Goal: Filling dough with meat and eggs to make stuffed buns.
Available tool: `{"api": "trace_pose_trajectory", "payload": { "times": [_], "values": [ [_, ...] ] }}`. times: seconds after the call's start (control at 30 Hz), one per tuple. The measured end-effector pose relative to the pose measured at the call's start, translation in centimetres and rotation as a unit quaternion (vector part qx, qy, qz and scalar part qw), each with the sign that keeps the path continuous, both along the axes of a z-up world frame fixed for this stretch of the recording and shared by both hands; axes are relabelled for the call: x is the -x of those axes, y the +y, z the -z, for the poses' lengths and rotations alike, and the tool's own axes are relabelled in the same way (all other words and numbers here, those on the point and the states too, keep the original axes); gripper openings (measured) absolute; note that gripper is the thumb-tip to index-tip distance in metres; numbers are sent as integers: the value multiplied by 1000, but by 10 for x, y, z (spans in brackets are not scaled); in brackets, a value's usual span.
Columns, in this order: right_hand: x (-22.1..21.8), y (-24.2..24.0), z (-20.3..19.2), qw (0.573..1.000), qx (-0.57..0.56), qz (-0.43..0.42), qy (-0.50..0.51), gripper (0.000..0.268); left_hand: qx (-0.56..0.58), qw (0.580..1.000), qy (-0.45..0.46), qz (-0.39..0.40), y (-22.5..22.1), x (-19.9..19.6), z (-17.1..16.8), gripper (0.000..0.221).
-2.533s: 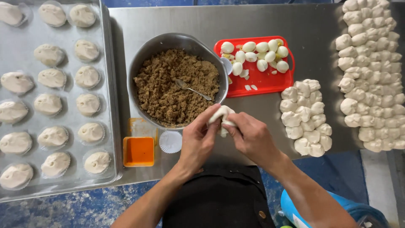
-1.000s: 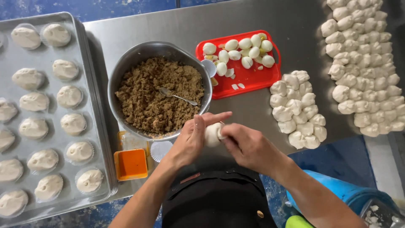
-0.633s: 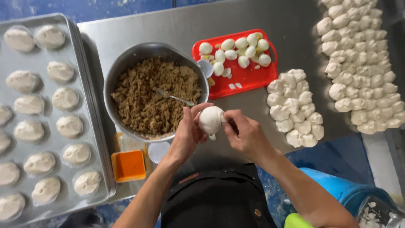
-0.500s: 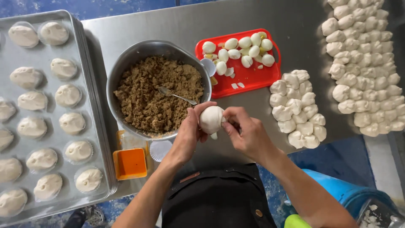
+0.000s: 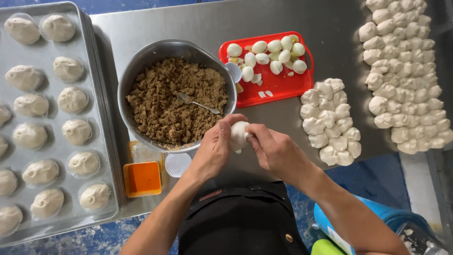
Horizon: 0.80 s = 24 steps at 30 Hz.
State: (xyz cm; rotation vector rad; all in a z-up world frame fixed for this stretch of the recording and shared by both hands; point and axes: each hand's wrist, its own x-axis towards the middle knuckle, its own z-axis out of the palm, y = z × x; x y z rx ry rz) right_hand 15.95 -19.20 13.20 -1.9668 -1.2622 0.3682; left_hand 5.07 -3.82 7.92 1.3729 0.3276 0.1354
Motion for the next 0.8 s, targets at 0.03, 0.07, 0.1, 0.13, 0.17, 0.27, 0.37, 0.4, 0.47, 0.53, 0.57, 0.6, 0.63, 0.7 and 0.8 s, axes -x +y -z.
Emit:
{"api": "trace_pose_trajectory", "payload": {
  "times": [0.03, 0.07, 0.1, 0.13, 0.17, 0.27, 0.37, 0.4, 0.47, 0.53, 0.57, 0.6, 0.63, 0.7, 0.8],
  "values": [
    [-1, 0, -2, 999, 14, -14, -50, 23, -31, 999, -3, 5, 1, -1, -1, 77],
    [-2, 0, -5, 994, 28, -28, -100, 21, -63, 998, -6, 10, 2, -2, -2, 78],
    [-2, 1, -8, 994, 29, -27, -102, 21, -62, 998, -8, 11, 2, -2, -4, 78],
    [-1, 2, -11, 988, 53, -27, -144, 20, -74, 997, 5, 10, 1, -2, -6, 78],
    [-1, 4, -14, 979, 77, -29, -184, 19, -86, 996, 20, 8, 1, -1, -7, 77],
    [2, 12, -30, 982, 56, 2, -180, 25, -146, 989, 10, -3, 2, 3, -15, 74],
    [-4, 10, -29, 985, 50, -40, -159, 19, -277, 961, -3, -8, 4, 5, -24, 68],
    [-5, 10, -27, 985, 50, -39, -159, 19, -277, 961, -3, -7, 4, 5, -24, 68],
    [-9, 10, -24, 981, 77, -70, -166, 13, -282, 958, -33, -26, 4, 4, -24, 64],
    [-9, 12, -26, 979, 84, -85, -163, 13, -283, 957, -41, -46, 2, 4, -18, 65],
    [-10, 12, -27, 977, 91, -103, -161, 13, -283, 955, -48, -69, 1, 3, -15, 67],
    [-10, 8, -29, 977, 93, -104, -161, 13, -282, 956, -48, -71, 0, 1, -8, 67],
    [-12, 7, -31, 984, 77, -94, -132, 12, -188, 980, 19, -63, 0, -1, -2, 69],
    [-13, 7, -40, 988, 60, -95, -104, 12, -90, 990, 85, -64, 1, -3, 8, 72],
    [-1, 12, -53, 998, -5, -39, -57, 41, 39, 994, 6, -98, 2, 0, 14, 85]
  ]
}}
